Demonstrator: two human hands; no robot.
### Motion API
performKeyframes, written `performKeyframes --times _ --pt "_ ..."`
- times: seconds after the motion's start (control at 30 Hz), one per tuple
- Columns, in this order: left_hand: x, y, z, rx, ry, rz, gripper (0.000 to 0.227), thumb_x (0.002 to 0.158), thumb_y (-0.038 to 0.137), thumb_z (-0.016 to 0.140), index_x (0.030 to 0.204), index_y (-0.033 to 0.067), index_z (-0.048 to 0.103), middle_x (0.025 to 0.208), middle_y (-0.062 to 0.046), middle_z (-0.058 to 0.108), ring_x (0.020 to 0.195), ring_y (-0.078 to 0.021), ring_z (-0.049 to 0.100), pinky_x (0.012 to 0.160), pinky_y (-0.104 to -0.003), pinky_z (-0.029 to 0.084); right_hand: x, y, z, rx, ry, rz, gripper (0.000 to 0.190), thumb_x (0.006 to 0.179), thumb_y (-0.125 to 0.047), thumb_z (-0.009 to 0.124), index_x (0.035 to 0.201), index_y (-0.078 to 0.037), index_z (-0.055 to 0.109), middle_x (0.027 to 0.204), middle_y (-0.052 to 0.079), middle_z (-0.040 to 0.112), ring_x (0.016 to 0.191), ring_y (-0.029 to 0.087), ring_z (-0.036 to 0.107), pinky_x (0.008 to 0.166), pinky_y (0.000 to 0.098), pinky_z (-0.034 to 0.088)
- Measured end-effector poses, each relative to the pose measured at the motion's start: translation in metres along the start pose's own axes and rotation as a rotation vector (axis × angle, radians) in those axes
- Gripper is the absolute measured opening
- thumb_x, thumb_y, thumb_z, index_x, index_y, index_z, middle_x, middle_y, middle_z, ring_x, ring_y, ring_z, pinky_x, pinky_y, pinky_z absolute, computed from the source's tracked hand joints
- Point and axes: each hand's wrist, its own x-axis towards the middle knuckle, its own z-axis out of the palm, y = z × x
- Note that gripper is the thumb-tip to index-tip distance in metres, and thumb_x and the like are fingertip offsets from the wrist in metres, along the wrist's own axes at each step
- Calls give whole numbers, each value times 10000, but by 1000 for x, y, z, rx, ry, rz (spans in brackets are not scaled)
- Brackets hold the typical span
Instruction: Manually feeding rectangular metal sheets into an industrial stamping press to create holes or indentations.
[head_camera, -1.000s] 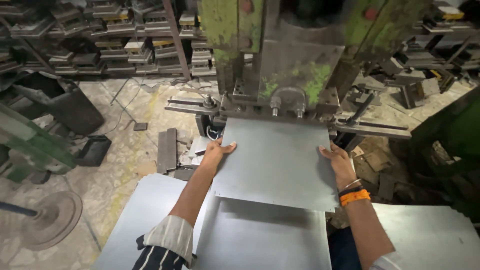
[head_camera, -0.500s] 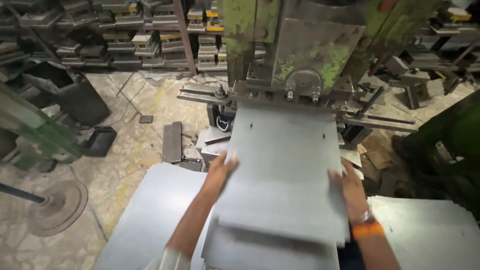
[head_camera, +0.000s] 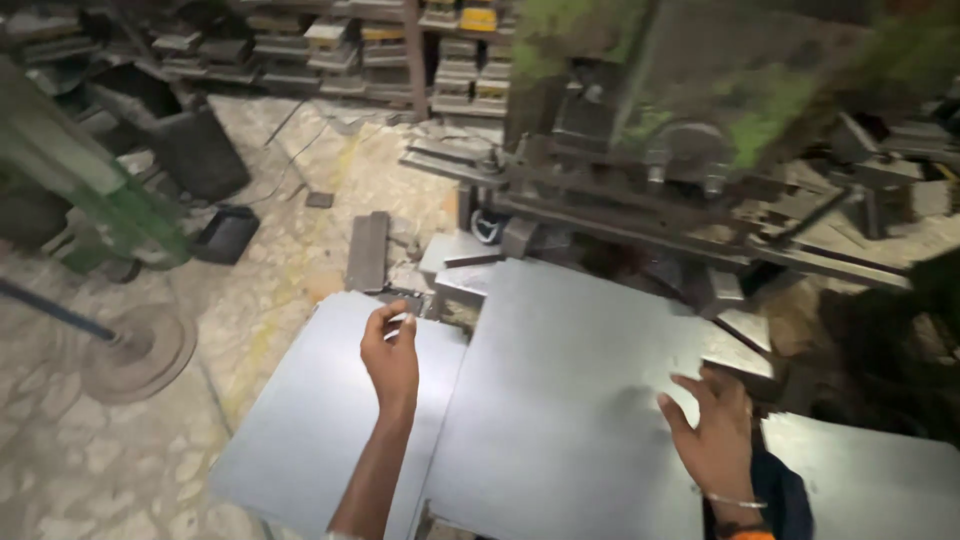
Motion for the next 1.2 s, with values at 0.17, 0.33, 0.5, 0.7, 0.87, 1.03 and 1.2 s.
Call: performKeyframes --times 0.17,0.33,0.5,0.7,0.87,1.03,1.2 --pt "31 -48 -19 290 16 85 223 875 24 638 1094 56 666 1039 -80 678 896 -209 671 790 -344 529 58 -133 37 436 -417 114 272 906 -179 655 1158 -100 719 1130 22 680 882 174 686 779 301 579" --pt "64 -151 -61 701 0 347 428 952 250 612 1301 6 567 1303 -145 604 1210 -311 554 1033 -440 418 60 -230 127 602 -642 -190 270 886 -180 650 1136 -112 723 1044 1 739 844 141 696 749 279 559" --pt "84 -251 -130 1115 -151 163 883 983 593 435 1612 13 218 1684 -152 251 1565 -279 196 1259 -503 102 57 -282 181 581 -827 -229 282 885 -184 643 1147 -124 728 1026 -10 758 776 147 669 700 282 533" --pt "125 -293 -206 1202 13 -299 1071 890 862 414 1387 -82 505 1303 -243 606 1224 -393 554 1114 -513 346 59 -289 193 595 -907 -165 288 898 -198 620 1157 -112 712 1023 -18 771 789 128 676 734 264 549" --pt "155 -227 -238 977 19 -437 710 916 667 591 1125 9 759 1065 -207 753 1003 -403 694 878 -475 522 65 -284 178 909 -866 -25 233 911 -111 650 1113 -34 738 960 4 784 786 95 676 721 231 531" --pt "178 -133 -268 831 52 -267 594 980 528 656 1000 -62 721 744 -217 664 667 -370 601 656 -473 493 48 -261 133 1117 -810 206 296 915 -72 608 1191 -9 694 1096 88 759 929 164 720 812 285 593" --pt "178 -60 -254 412 41 -199 539 1022 325 709 715 -109 621 605 -101 498 495 -189 405 437 -358 360 32 -231 87 1105 -838 394 361 953 -146 552 1265 -1 661 1208 148 761 978 217 769 787 293 610"
